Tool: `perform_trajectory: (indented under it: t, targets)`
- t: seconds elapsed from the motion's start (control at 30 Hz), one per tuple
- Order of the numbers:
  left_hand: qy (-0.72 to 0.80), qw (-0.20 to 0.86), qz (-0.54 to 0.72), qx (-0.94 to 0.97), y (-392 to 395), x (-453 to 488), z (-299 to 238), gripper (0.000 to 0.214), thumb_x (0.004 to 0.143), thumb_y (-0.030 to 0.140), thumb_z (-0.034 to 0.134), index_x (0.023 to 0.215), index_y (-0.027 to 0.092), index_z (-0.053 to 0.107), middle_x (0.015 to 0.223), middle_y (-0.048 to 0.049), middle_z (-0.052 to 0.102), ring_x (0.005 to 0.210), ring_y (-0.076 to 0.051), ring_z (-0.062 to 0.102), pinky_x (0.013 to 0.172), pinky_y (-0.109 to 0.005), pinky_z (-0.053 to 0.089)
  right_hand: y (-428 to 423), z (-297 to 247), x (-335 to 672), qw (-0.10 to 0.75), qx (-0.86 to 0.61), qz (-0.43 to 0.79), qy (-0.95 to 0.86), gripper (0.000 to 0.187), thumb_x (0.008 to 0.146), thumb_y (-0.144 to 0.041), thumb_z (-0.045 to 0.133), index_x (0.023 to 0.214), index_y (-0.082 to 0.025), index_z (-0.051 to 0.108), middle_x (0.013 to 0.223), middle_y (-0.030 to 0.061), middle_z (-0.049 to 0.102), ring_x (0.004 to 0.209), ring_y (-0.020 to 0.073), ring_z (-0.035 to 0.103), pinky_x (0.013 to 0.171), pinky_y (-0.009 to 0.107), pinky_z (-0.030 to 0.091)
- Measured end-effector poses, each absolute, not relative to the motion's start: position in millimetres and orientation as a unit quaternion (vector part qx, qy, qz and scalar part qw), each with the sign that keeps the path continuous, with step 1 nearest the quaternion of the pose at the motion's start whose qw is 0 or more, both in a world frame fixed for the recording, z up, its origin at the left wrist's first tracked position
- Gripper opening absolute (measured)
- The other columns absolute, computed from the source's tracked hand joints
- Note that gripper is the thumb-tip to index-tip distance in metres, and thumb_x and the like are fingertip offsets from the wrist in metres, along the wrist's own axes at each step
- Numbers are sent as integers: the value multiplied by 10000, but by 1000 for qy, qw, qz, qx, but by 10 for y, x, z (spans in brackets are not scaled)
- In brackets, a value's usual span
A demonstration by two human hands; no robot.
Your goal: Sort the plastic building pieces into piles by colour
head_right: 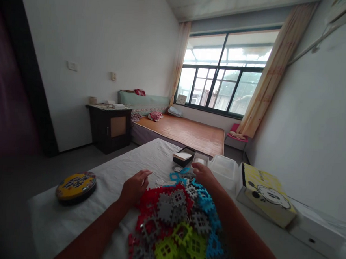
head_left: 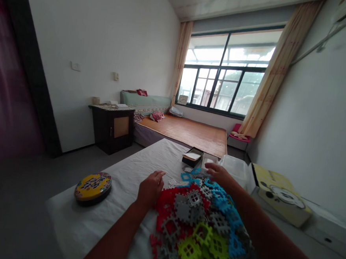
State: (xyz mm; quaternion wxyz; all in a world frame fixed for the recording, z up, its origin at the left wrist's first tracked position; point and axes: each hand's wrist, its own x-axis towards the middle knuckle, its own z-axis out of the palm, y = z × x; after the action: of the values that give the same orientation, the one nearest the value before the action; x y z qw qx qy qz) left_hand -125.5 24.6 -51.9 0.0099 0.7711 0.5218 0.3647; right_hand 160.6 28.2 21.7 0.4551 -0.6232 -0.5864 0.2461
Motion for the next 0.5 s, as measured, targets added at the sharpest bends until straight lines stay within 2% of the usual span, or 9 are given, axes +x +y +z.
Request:
perform_trajectory:
  t: [0.1,0.2,0.33,0.4,0.5]
  targets:
    - [514,16,351,783,290,-1257,-600,345,884,234,376,1172,241,565,1184,-27,618,1102,-173,539,974,-326,427,-342,-40,2020,403,-630,180,-639,337,731,-327,515,1004,-192,659,1008,60,690,943,232,623,874,392,462]
    - [506,11,333,796,346,-1263,-642,382,901,304,350,1212,182,534,1210,-64,603,1157,-186,503,1030,-354,366,-911,-399,2432,373,-688,92,-616,403,769,-396,437,1067,-203,629,1056,84,675,972,254,616,886,392,446]
    - [548,2,334,767,399,-1207,-590,484,897,354,343,1297,96,429,1368,-157,451,1304,-233,342,1091,-420,233,-1333,-815,2794,354,-735,56,-575,478,806,-466,369,1134,-192,584,1122,116,645,1017,272,602,910,409,436]
    - [552,49,293,779,379,-1105,-550,506,881,418,368,1278,116,453,1352,-158,471,1290,-253,368,1069,-444,255,-1412,-945,2852,355,-734,63,-575,501,816,-469,362,1182,-185,552,1187,115,612,1079,265,575,956,416,410]
    - [507,98,244,821,280,-839,-541,544,808,552,452,1201,186,541,1248,-107,582,1193,-247,492,994,-397,369,-1460,-1057,2801,364,-720,64,-587,539,817,-477,396,1252,-178,504,1266,110,559,1175,259,509,1007,424,375]
